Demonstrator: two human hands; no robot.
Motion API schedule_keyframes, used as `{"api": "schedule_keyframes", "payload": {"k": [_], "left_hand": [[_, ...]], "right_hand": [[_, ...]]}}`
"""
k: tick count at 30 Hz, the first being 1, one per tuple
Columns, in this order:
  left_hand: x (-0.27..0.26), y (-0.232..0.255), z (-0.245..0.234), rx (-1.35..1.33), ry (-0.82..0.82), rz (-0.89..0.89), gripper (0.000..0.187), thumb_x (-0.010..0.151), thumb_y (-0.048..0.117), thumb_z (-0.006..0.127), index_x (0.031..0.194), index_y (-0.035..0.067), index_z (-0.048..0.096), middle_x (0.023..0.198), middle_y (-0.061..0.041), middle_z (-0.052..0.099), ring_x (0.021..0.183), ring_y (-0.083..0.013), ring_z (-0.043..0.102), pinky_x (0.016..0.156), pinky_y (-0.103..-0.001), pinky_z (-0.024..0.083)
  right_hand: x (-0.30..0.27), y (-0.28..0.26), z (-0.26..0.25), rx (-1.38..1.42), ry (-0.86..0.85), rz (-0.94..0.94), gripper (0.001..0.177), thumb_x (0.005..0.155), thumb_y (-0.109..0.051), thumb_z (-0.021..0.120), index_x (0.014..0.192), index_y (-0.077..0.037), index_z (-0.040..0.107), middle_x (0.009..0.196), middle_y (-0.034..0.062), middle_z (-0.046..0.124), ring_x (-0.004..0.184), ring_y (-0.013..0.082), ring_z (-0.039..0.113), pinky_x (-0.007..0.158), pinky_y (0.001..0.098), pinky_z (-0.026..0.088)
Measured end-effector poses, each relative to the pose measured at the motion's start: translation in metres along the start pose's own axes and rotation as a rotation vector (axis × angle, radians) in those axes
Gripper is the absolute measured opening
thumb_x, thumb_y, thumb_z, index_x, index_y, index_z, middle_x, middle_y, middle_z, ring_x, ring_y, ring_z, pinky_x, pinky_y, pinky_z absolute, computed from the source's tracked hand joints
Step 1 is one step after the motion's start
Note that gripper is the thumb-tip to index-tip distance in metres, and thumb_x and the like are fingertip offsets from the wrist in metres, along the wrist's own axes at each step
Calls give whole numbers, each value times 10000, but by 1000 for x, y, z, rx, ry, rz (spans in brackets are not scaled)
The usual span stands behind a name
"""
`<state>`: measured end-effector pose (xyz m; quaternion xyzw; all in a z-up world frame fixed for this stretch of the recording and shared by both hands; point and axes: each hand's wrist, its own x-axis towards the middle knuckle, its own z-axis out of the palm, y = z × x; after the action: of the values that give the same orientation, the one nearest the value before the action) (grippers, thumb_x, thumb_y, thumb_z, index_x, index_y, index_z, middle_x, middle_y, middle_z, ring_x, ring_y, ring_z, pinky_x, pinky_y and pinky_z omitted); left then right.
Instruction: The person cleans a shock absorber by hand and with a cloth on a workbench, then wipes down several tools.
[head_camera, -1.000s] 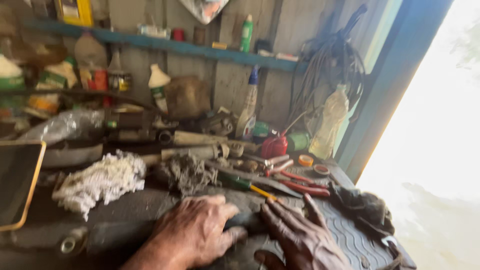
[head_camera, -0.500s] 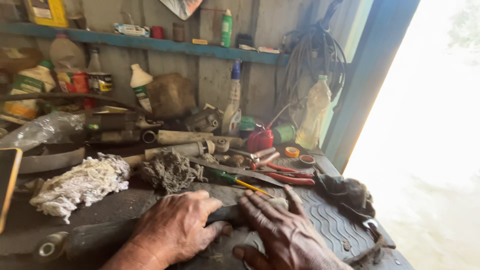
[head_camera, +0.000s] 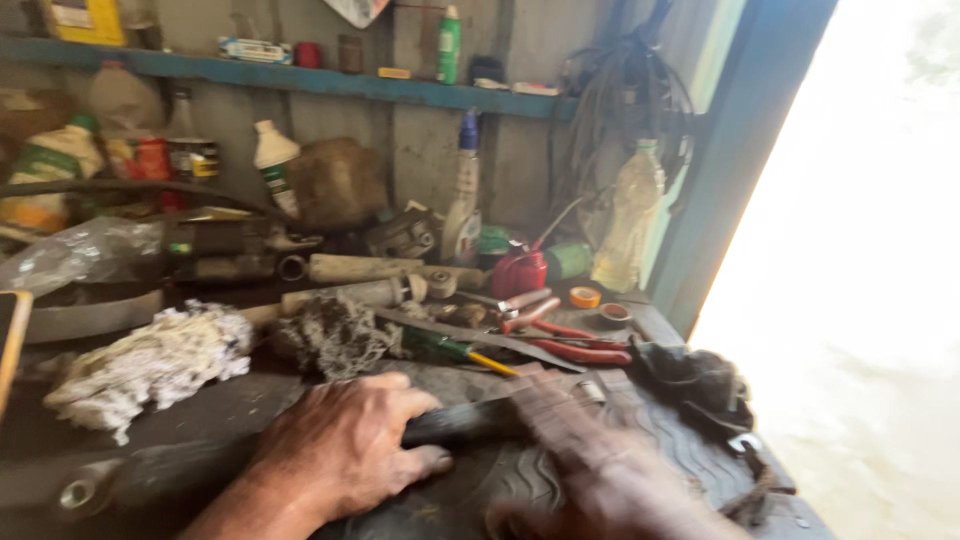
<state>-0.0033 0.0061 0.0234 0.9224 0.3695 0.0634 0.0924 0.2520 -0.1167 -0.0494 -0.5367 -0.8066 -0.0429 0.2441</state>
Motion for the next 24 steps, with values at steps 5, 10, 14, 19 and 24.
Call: {"api": "schedule_keyframes", "payload": {"k": [5,10,14,19,24], "left_hand": [[-1,2,-1,5,-33,-57,555,799,583,771,1269,295,711,1227,32,667,1186,-257,644,999,-445,506],[-4,11,-12,-9,-67,-96,526,757,507,750,1246,318,704,1183,31,663,1172,-229,649,1019,-414,514],[-2,6,-9,-73,42,-39,570,727,495,782,1220,235,664,1164,-19,671,1136,-275,646,959,-441,523],[3,-3,-1,-65,30,20,499,761,494,757,1126,173,642,1120,-60,675,1114,-309,643,916,-472,522],[4,-10,7,-57,150,193,295,794,359,691,956,113,675,1045,-83,722,1071,-324,675,887,-468,542]], "right_hand": [[-6,0,-4,-563,26,63,1068,876,-754,547,1572,-7,235,1582,189,275,1526,324,200,1168,692,5],[16,-20,35,-711,140,-216,799,961,-425,546,1636,-118,251,1690,142,297,1545,198,247,1190,614,45],[-3,-2,0,149,-57,41,689,959,-225,423,1636,-146,321,1735,160,293,1602,225,282,1193,525,287],[-16,4,3,-550,138,30,1070,890,-764,582,1614,-56,239,1630,163,337,1526,266,266,1191,654,84],[15,-20,49,80,77,-244,825,1011,-520,482,1639,-50,226,1732,171,223,1589,252,183,1240,570,-38]]}}
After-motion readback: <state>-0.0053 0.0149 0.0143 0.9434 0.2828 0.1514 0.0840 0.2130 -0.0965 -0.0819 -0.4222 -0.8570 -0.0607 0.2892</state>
